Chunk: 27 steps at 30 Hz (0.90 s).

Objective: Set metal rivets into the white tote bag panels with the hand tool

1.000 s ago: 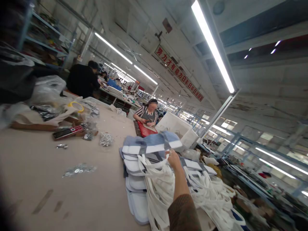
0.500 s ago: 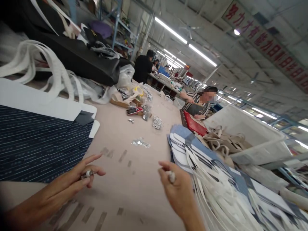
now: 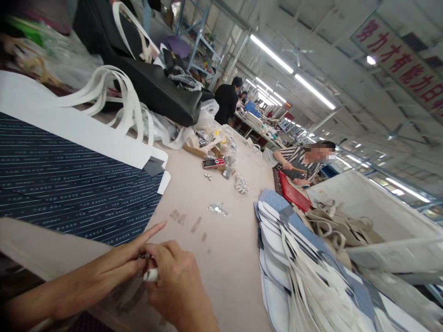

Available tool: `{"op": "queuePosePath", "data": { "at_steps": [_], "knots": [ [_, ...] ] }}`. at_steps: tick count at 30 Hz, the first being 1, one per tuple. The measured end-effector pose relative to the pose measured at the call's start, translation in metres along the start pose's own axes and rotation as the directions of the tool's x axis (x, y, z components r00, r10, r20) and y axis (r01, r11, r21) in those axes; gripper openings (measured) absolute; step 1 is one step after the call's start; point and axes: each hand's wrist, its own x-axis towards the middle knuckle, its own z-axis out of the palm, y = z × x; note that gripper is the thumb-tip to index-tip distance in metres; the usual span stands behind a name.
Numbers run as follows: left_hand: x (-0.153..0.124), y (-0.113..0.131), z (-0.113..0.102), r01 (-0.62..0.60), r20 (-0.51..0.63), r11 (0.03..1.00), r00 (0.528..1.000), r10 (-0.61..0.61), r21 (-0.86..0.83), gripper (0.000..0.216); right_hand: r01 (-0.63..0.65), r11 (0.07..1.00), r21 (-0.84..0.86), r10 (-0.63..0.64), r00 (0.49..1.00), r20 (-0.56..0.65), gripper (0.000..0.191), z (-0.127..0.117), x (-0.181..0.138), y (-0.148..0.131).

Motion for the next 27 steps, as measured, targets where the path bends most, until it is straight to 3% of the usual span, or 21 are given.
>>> {"op": "queuePosePath", "data": {
  "at_steps": [6, 12, 18, 23, 27],
  "knots": [
    [-0.004, -0.009, 0.003, 0.001, -0.044, 0.999, 0.999, -0.002, -0.04, 0.076, -0.014, 0.999, 0.051, 0.016, 0.999, -0.036, 0.03, 0.01, 0.005, -0.004],
    [-0.002, -0.019, 0.0, -0.001, -0.056, 1.0, 0.998, 0.001, -0.011, 0.076, 0.002, 0.999, -0.045, -0.009, 0.989, -0.146, 0.034, 0.026, 0.006, -0.007],
    [0.003, -0.006, -0.008, -0.013, -0.041, 0.997, 0.999, 0.01, -0.074, 0.074, -0.019, 0.999, -0.047, 0.01, 0.985, -0.173, 0.029, 0.032, 0.012, -0.007],
    [0.009, 0.004, -0.012, 0.047, -0.032, 0.999, 0.998, -0.048, -0.026, 0.075, -0.129, 0.986, 0.11, 0.155, 0.946, -0.285, 0.02, 0.043, 0.022, -0.001],
    [0.021, 0.012, -0.039, 0.029, -0.051, 0.995, 0.998, -0.024, 0.1, 0.075, -0.123, 0.984, 0.127, 0.157, 0.937, -0.313, 0.023, 0.045, 0.016, 0.027]
  ]
}}
